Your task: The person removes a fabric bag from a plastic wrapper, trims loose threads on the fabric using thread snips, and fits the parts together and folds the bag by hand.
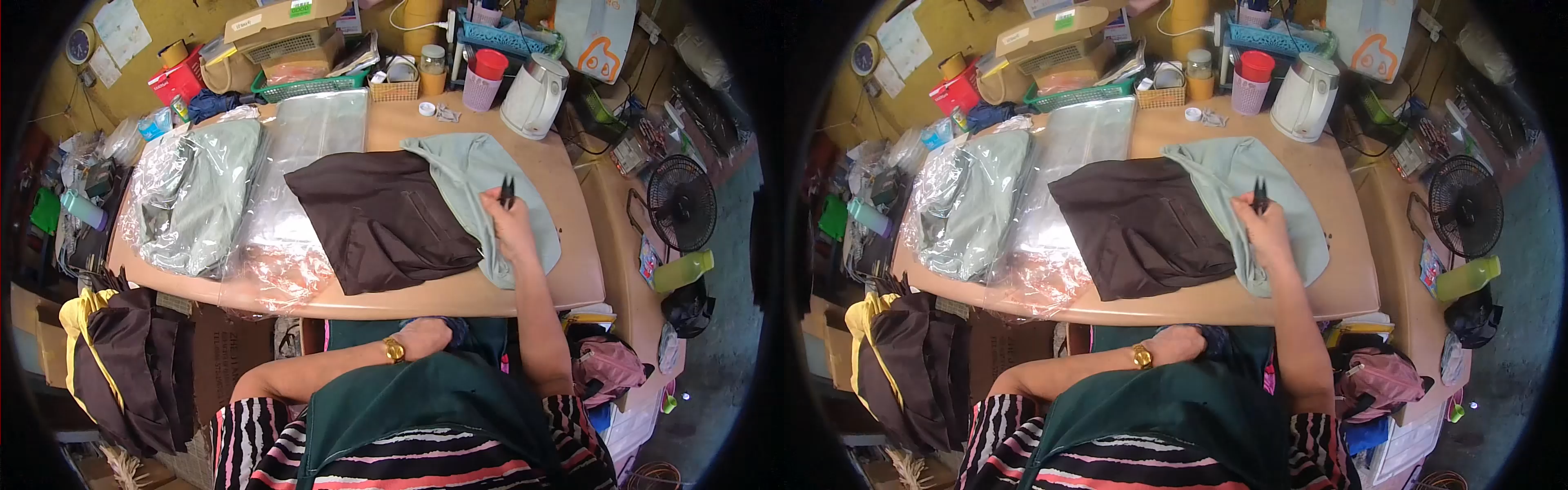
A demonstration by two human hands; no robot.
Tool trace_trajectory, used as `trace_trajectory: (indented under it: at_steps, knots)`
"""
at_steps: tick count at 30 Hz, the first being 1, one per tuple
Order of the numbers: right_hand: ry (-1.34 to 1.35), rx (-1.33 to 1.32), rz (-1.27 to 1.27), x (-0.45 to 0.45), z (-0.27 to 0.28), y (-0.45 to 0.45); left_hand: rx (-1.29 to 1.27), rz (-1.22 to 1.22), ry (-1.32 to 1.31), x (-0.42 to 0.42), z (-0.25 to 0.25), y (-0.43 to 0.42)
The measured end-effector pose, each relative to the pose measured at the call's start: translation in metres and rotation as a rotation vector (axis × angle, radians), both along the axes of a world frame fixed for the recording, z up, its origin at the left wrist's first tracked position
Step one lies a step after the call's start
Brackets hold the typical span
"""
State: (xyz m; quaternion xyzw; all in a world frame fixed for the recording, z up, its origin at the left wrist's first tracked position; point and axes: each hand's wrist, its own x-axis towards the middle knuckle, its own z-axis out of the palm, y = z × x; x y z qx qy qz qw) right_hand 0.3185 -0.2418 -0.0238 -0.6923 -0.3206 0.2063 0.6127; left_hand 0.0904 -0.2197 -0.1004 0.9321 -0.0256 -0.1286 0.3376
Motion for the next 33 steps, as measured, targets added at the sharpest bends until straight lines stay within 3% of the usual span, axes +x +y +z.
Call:
trace_trajectory:
  at_steps: [1, 3, 7, 9, 11, 13, 15, 17, 18, 19, 21, 23, 25, 27, 28, 30, 31, 33]
  knots:
    - [0.242, 0.032, -0.018, 0.003, 0.008, -0.003, 0.074, -0.108, -0.013, 0.0, 0.007, 0.002]
    - [0.211, 0.023, -0.014, 0.005, 0.011, -0.008, 0.027, -0.139, 0.047, 0.0, 0.016, 0.006]
    - [0.174, 0.009, 0.079, 0.003, 0.005, -0.013, -0.488, -0.127, -0.33, -0.02, 0.026, 0.025]
    - [0.205, 0.005, 0.083, 0.002, 0.011, -0.013, -0.377, -0.074, 0.061, -0.016, 0.062, 0.024]
    - [0.25, -0.014, 0.094, -0.005, 0.01, -0.012, -0.434, -0.06, 0.003, -0.015, 0.058, 0.02]
    - [0.455, 0.18, 0.077, -0.013, 0.01, -0.001, -0.261, -0.264, 0.603, 0.009, 0.061, 0.023]
    - [0.563, 0.206, 0.099, -0.015, 0.014, -0.002, -0.24, -0.276, 0.311, -0.003, 0.013, 0.014]
    - [0.813, 0.345, 0.055, -0.011, 0.015, -0.009, -0.438, 0.029, 0.206, 0.006, -0.004, 0.009]
    - [0.781, 0.304, 0.044, 0.006, 0.001, -0.014, -0.298, -0.248, -0.296, 0.0, -0.044, 0.019]
    - [0.783, 0.301, 0.054, 0.021, -0.019, -0.017, -0.295, -0.238, -0.297, -0.003, -0.02, 0.027]
    - [0.065, 0.151, -0.354, 0.034, -0.054, -0.022, -0.618, -0.226, 0.188, -0.008, 0.079, 0.047]
    - [-0.001, 0.116, -0.247, 0.009, -0.009, -0.022, -0.856, 0.262, 0.17, -0.037, 0.125, 0.071]
    - [-0.015, 0.149, 0.015, -0.029, 0.015, -0.01, -0.16, 0.827, -0.502, -0.045, 0.124, 0.099]
    - [-0.011, 0.143, 0.292, -0.068, 0.014, 0.014, 0.156, 1.131, -0.692, -0.041, 0.095, 0.137]
    - [-0.057, 0.071, 0.394, -0.083, 0.003, 0.028, 0.158, 1.133, -0.687, -0.036, 0.079, 0.147]
    - [-0.286, -0.08, 0.402, -0.099, -0.02, 0.05, 0.059, 1.089, -0.434, -0.022, 0.058, 0.162]
    - [-0.551, -0.118, 0.355, -0.097, -0.036, 0.053, 0.118, 0.988, -0.279, -0.018, 0.063, 0.165]
    - [-0.633, -0.222, 0.244, -0.09, -0.042, 0.05, -0.202, 0.966, -0.168, -0.016, 0.07, 0.169]
